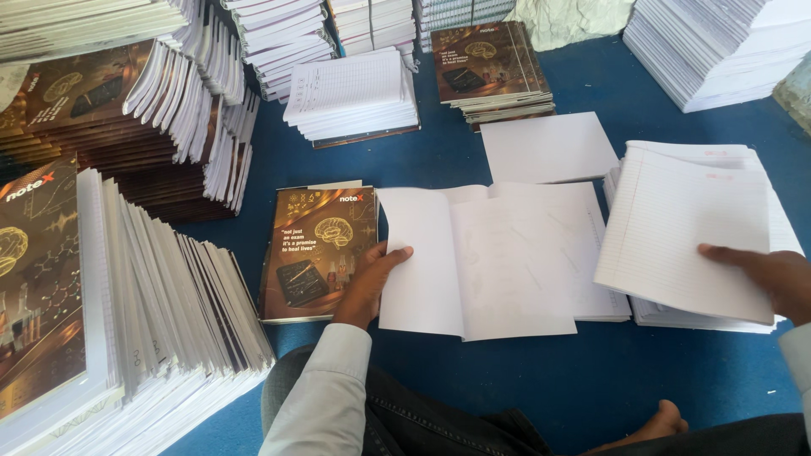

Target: The person assembles notebooks by inserting loose index pages into open covers and stacking the completed units. The person repeatedly picks up a cover, inserts a page, closes the cover, and places the finished notebook onto a growing stack.

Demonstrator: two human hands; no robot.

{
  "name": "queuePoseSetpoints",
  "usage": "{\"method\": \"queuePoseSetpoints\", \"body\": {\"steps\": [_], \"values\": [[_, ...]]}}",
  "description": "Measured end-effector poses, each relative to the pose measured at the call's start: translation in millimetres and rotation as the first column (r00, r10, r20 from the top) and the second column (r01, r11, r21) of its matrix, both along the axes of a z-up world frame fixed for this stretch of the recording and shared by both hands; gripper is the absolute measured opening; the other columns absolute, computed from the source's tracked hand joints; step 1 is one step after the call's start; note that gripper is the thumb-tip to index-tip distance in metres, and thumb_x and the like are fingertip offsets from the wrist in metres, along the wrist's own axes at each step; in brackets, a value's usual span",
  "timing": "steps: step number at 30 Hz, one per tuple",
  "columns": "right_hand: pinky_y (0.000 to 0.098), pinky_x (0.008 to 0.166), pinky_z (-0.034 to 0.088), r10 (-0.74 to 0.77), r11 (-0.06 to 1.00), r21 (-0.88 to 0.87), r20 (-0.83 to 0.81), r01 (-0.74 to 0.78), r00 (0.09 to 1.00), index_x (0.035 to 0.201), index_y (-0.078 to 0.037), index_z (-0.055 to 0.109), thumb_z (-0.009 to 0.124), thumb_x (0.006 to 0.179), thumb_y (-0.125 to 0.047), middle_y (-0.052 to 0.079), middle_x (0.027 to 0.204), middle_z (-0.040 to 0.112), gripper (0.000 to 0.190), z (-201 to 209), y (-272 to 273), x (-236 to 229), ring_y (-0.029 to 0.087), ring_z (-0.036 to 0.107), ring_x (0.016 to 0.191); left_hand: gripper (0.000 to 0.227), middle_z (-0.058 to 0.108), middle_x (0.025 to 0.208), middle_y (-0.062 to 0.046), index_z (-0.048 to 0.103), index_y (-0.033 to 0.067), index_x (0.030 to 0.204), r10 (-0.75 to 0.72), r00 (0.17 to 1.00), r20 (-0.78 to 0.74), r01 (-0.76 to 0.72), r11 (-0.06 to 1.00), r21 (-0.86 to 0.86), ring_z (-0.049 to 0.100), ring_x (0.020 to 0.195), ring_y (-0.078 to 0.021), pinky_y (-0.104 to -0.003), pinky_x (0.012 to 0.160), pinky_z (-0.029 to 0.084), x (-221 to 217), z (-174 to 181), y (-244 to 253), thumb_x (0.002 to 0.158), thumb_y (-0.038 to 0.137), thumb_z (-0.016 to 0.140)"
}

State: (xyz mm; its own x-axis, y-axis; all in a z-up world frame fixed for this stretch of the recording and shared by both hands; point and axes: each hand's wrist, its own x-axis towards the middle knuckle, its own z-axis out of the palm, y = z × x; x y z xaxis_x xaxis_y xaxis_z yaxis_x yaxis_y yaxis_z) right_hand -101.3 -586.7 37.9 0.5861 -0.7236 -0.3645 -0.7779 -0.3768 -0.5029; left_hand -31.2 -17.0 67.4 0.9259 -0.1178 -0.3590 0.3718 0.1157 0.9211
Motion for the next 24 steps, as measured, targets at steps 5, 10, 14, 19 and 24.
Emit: {"method": "queuePoseSetpoints", "body": {"steps": [5,10,14,19,24], "values": [[0.0509,0.076,0.061,0.077,0.965,0.219,0.287,-0.143,0.955,0.142,0.011,0.044,0.063,0.102,-0.021,0.038,0.107,0.066,0.054,18.6,0.2,1.7,0.043,0.072,0.086,0.049,0.074,0.103,-0.021,0.066,-0.0021,0.123,-0.037,0.999,0.029,0.037,0.999,-0.007,0.074,0.092,-0.0264,-0.035,0.081,0.060,-0.2,0.4,-1.0,0.082,0.024,0.072],[0.0497,0.072,0.062,0.069,0.970,0.185,0.413,-0.157,0.908,0.148,0.006,0.045,0.061,0.100,-0.018,0.036,0.111,0.065,0.055,59.4,47.3,-2.3,0.043,0.071,0.089,0.051,0.073,0.103,-0.020,0.066,-0.0041,0.123,-0.122,0.991,0.062,0.125,0.991,-0.043,0.072,0.093,-0.0247,-0.034,0.084,0.058,-2.6,-3.1,-6.3,0.083,0.027,0.072],[0.0429,0.070,0.058,0.118,0.958,0.212,0.328,-0.195,0.937,0.141,0.007,0.053,0.063,0.101,-0.022,0.033,0.109,0.069,0.051,85.4,115.1,-4.5,0.035,0.069,0.082,0.052,0.073,0.104,-0.018,0.065,-0.0020,0.125,-0.124,0.992,0.022,0.123,0.992,0.016,0.072,0.094,-0.0240,-0.033,0.084,0.057,-2.7,-3.8,-10.9,0.083,0.030,0.071],[0.0407,0.064,0.059,0.202,0.918,0.288,0.252,-0.272,0.946,0.151,-0.011,0.047,0.061,0.096,-0.025,0.028,0.105,0.073,0.058,85.2,185.7,1.1,0.031,0.068,0.070,0.057,0.073,0.107,-0.021,0.062,-0.0029,0.129,-0.107,0.994,0.008,0.107,0.993,-0.053,0.072,0.101,-0.0269,-0.034,0.088,0.057,-1.9,-5.5,-13.9,0.084,0.031,0.071],[0.0433,0.065,0.058,0.199,0.890,0.358,0.253,-0.283,0.947,0.148,-0.006,0.048,0.062,0.095,-0.022,0.031,0.103,0.073,0.057,65.4,223.2,4.7,0.033,0.068,0.071,0.065,0.070,0.117,-0.024,0.053,-0.0017,0.138,-0.133,0.990,0.045,0.135,0.990,-0.048,0.068,0.114,-0.0313,-0.037,0.095,0.055,-4.0,1.3,-19.0,0.087,0.036,0.065]]}}
